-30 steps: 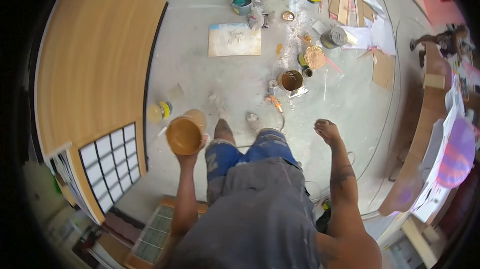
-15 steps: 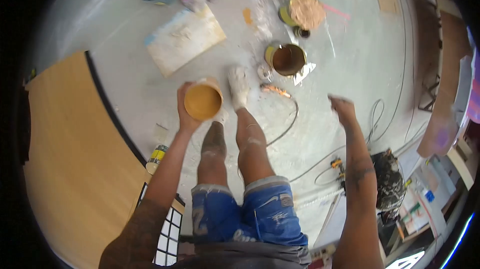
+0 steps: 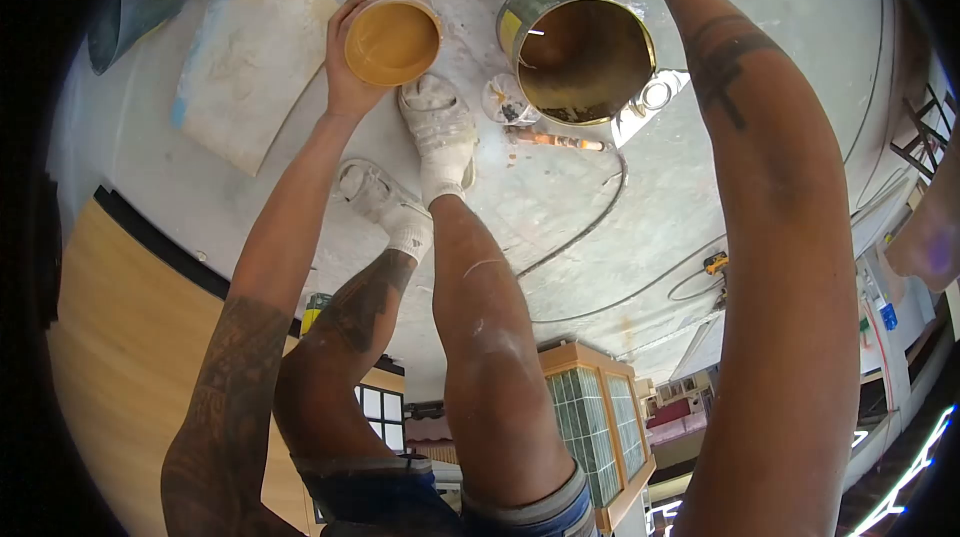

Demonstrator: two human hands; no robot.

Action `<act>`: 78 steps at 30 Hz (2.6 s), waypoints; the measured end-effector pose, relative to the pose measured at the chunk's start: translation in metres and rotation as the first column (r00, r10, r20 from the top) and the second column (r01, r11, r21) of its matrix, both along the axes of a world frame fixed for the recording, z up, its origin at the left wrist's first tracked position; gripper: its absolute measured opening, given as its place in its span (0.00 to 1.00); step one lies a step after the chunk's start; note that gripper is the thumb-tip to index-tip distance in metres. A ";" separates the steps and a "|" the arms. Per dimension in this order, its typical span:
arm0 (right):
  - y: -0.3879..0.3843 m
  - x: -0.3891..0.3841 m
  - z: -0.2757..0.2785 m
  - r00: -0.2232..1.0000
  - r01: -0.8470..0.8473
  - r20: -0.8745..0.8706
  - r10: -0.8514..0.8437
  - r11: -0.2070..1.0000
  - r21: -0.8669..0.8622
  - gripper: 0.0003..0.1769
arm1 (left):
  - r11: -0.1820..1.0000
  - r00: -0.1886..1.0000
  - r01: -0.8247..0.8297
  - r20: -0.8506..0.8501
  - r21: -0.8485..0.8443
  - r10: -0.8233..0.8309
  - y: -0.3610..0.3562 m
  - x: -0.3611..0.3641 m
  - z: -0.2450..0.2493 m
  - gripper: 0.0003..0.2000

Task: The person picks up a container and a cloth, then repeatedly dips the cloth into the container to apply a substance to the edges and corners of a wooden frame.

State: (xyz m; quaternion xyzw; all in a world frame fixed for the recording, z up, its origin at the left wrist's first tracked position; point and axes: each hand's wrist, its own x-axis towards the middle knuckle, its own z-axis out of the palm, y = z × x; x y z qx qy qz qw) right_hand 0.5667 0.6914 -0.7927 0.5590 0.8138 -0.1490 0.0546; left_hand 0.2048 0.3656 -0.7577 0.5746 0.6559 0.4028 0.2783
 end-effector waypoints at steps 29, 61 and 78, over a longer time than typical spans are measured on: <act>-0.034 -0.009 0.020 0.986 0.067 0.151 -0.065 0.998 -0.007 0.58 | 0.662 0.922 -0.302 -0.034 -0.686 0.385 -0.213 -0.078 0.083 0.38; -0.771 -0.054 0.863 -0.036 0.839 -0.838 -0.545 0.438 -0.322 0.21 | 0.130 0.211 0.912 -0.175 0.388 -0.962 -0.236 0.158 0.793 0.37; -1.077 -0.028 0.920 0.362 0.884 -0.785 -0.503 -0.080 0.460 0.18 | -0.450 -0.192 0.718 -0.470 0.531 -0.861 -0.534 0.346 0.882 0.35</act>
